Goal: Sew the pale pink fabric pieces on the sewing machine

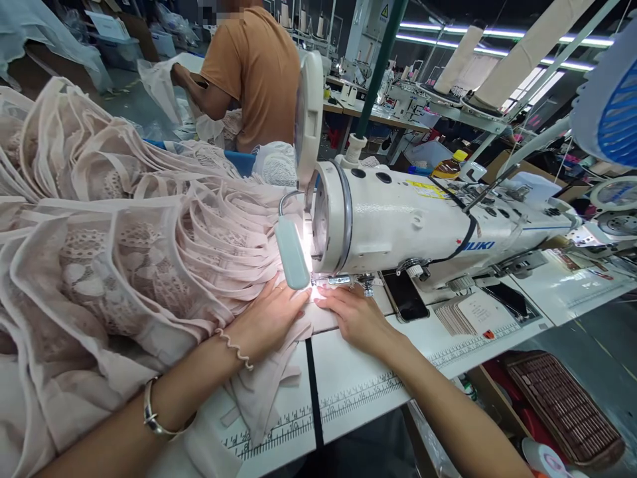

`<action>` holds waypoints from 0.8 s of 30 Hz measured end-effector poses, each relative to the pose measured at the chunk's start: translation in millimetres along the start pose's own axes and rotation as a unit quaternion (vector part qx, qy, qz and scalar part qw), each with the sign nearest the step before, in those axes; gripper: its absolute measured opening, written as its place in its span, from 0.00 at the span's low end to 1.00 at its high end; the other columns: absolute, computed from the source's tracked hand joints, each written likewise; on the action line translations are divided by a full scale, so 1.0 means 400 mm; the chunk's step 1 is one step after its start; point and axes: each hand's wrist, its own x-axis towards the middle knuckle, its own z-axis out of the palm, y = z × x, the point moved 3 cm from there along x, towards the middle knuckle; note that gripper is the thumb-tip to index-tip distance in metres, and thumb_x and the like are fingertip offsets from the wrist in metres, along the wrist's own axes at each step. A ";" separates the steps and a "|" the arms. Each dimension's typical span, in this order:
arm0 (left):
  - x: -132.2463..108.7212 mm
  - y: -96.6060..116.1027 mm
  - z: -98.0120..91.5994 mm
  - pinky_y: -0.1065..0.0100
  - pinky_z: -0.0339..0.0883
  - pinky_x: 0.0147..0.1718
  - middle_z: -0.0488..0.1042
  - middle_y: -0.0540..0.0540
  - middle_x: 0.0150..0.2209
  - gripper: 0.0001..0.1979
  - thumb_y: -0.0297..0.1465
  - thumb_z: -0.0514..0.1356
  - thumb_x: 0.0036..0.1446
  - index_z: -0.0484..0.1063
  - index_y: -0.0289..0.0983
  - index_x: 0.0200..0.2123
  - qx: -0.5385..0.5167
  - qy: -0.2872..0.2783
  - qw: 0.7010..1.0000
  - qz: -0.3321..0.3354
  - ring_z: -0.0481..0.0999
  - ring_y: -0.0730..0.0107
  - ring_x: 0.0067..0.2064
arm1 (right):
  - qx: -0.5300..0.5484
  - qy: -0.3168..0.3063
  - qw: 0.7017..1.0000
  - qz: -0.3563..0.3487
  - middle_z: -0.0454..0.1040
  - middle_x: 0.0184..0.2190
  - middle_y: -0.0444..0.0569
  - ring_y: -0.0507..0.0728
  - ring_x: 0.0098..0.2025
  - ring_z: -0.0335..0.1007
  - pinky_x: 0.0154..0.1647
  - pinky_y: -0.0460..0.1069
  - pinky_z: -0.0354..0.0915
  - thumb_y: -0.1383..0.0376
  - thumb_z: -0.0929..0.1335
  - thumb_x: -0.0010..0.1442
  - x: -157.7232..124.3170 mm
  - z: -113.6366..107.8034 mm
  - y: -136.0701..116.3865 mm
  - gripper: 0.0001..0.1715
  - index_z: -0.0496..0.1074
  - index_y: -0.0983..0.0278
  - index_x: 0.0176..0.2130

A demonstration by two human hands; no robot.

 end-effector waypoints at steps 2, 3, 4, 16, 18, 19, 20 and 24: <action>0.005 -0.004 0.001 0.56 0.64 0.47 0.71 0.43 0.41 0.11 0.20 0.48 0.60 0.66 0.37 0.41 -0.009 0.000 1.000 -0.010 0.69 0.60 0.43 | 0.000 -0.022 1.000 0.018 0.73 0.56 0.46 0.56 0.54 0.70 0.52 0.52 0.66 0.78 0.59 0.59 0.003 0.000 0.001 0.28 0.73 0.59 0.52; 0.007 -0.005 0.000 0.56 0.64 0.47 0.71 0.43 0.41 0.11 0.21 0.48 0.60 0.66 0.38 0.41 -0.015 0.002 1.000 -0.014 0.69 0.60 0.43 | 0.000 -0.033 0.999 0.027 0.72 0.57 0.47 0.57 0.54 0.70 0.52 0.53 0.65 0.77 0.59 0.59 0.005 0.001 0.002 0.28 0.72 0.59 0.53; 0.009 -0.006 0.000 0.56 0.64 0.48 0.71 0.43 0.42 0.11 0.21 0.49 0.60 0.66 0.38 0.41 -0.020 0.003 1.000 -0.018 0.70 0.59 0.44 | -0.001 -0.043 0.998 0.035 0.71 0.58 0.47 0.57 0.54 0.69 0.53 0.53 0.65 0.77 0.59 0.59 0.006 0.001 0.003 0.29 0.71 0.59 0.54; 0.021 -0.004 -0.003 0.49 0.64 0.51 0.69 0.38 0.48 0.13 0.27 0.51 0.63 0.67 0.36 0.49 0.033 -0.006 0.996 -0.079 0.68 0.49 0.53 | -0.077 -0.098 0.991 0.049 0.66 0.60 0.54 0.64 0.58 0.63 0.59 0.62 0.60 0.78 0.56 0.58 0.019 0.020 0.002 0.34 0.63 0.62 0.61; 0.018 0.001 -0.004 0.50 0.65 0.49 0.69 0.37 0.49 0.12 0.27 0.53 0.62 0.68 0.36 0.48 0.049 0.011 0.995 -0.084 0.68 0.49 0.53 | -0.096 -0.084 0.991 0.031 0.67 0.60 0.55 0.64 0.58 0.64 0.58 0.61 0.61 0.80 0.56 0.57 0.016 0.024 0.000 0.37 0.62 0.63 0.62; 0.017 0.004 -0.006 0.51 0.66 0.47 0.70 0.36 0.49 0.11 0.27 0.53 0.62 0.69 0.35 0.47 0.059 0.020 0.995 -0.083 0.68 0.49 0.52 | -0.101 -0.075 0.992 0.019 0.68 0.59 0.55 0.63 0.57 0.65 0.58 0.60 0.62 0.81 0.55 0.56 0.015 0.026 0.000 0.38 0.62 0.64 0.62; 0.017 0.007 -0.007 0.52 0.66 0.46 0.70 0.36 0.49 0.10 0.27 0.53 0.62 0.69 0.35 0.46 0.071 0.028 0.994 -0.079 0.68 0.49 0.51 | -0.101 -0.066 0.993 0.010 0.68 0.58 0.55 0.62 0.56 0.66 0.58 0.60 0.62 0.81 0.54 0.56 0.014 0.027 0.000 0.38 0.62 0.64 0.62; 0.018 0.016 -0.009 0.53 0.63 0.43 0.73 0.38 0.39 0.09 0.27 0.52 0.63 0.72 0.34 0.39 0.128 0.066 0.989 -0.044 0.69 0.52 0.47 | -0.076 -0.058 0.995 0.009 0.71 0.54 0.58 0.61 0.53 0.69 0.57 0.60 0.62 0.79 0.54 0.60 0.013 0.031 0.008 0.32 0.64 0.67 0.60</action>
